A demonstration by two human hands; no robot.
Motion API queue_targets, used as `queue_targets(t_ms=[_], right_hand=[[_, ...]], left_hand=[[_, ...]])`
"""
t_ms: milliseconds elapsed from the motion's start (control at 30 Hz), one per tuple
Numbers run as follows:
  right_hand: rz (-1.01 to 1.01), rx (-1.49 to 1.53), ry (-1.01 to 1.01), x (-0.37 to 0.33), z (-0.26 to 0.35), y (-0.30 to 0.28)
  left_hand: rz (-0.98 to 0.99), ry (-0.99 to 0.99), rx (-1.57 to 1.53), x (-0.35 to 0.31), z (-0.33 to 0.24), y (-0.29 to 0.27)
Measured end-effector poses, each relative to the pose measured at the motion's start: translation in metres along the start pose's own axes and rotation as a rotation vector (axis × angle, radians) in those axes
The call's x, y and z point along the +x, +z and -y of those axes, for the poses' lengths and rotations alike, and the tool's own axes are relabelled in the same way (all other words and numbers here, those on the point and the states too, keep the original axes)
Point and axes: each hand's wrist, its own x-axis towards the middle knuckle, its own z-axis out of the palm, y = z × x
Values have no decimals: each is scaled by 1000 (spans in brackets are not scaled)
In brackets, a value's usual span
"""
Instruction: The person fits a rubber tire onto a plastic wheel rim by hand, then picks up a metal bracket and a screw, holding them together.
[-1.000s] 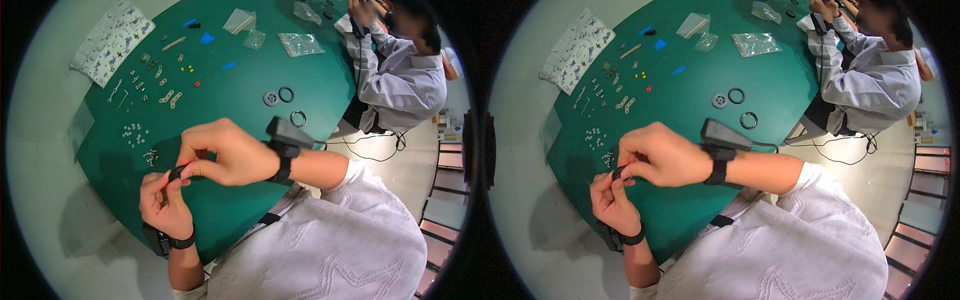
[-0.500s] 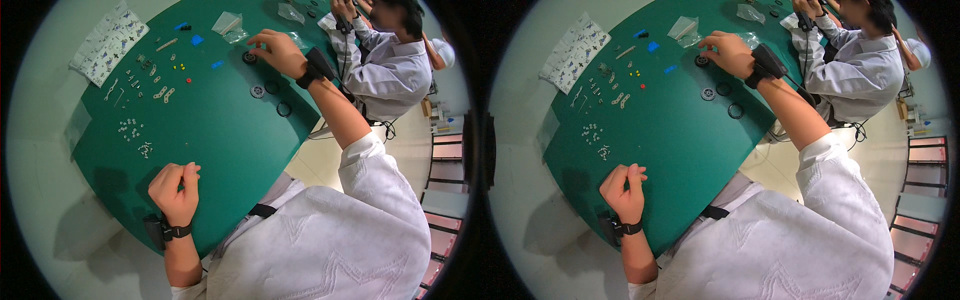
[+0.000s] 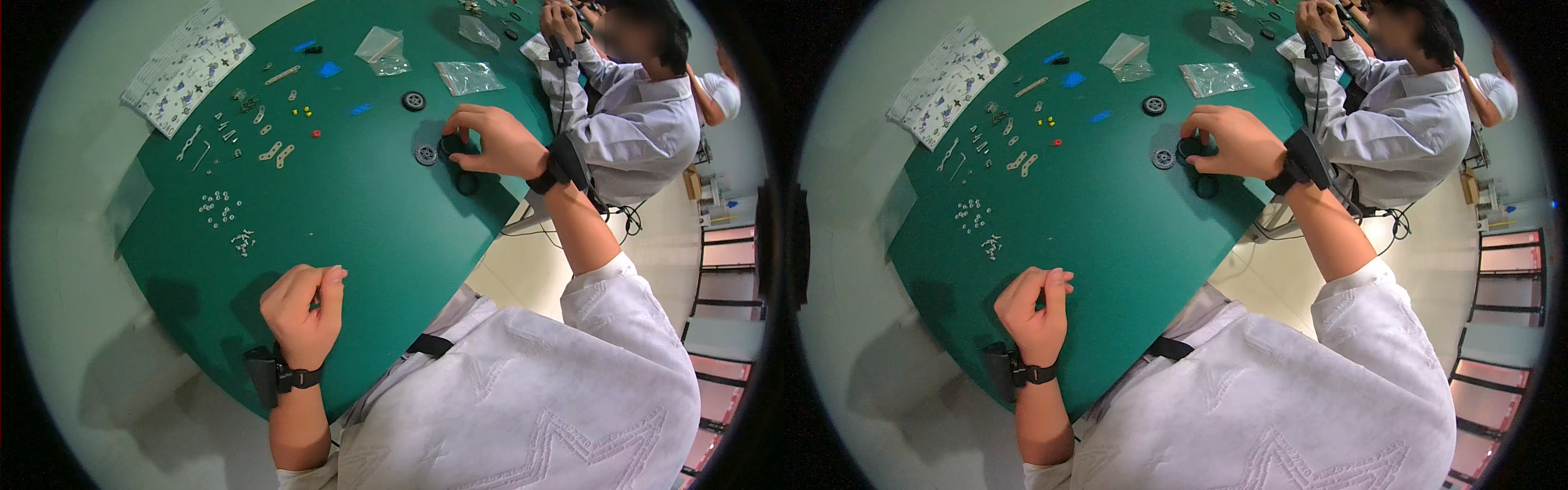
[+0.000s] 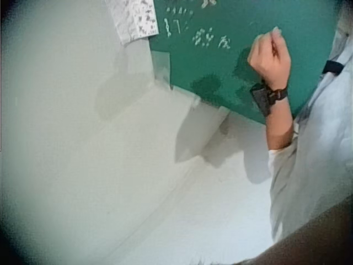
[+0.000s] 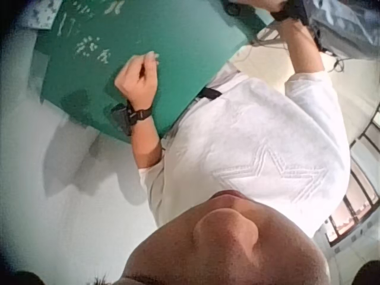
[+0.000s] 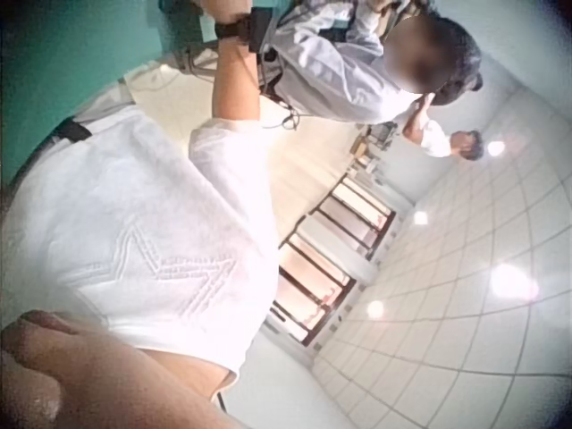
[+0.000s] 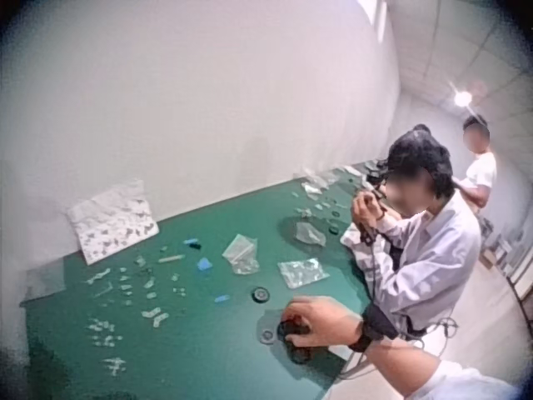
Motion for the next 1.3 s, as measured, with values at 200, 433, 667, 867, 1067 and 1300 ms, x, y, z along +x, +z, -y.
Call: queue_targets(t_ms=[200,433,667,867,1067,1300], right_hand=[[-186,493,-419,3,104,20],[-292,399,-603,2,133,67],[-297,388,-522,11,125,66],[-315,-66,-64,14,71,34],[-176,25,56,13,45,39],[-236,187,39,19,66,41]], left_hand=[[177,-393,-816,5,-14,3],[237,-630,-1185,-4,-1,7],[164,-751,-1425,-7,14,14],[119,-770,-1490,3,11,6],[110,-645,-1682,4,20,7],[135,-578,-1681,5,17,1]])
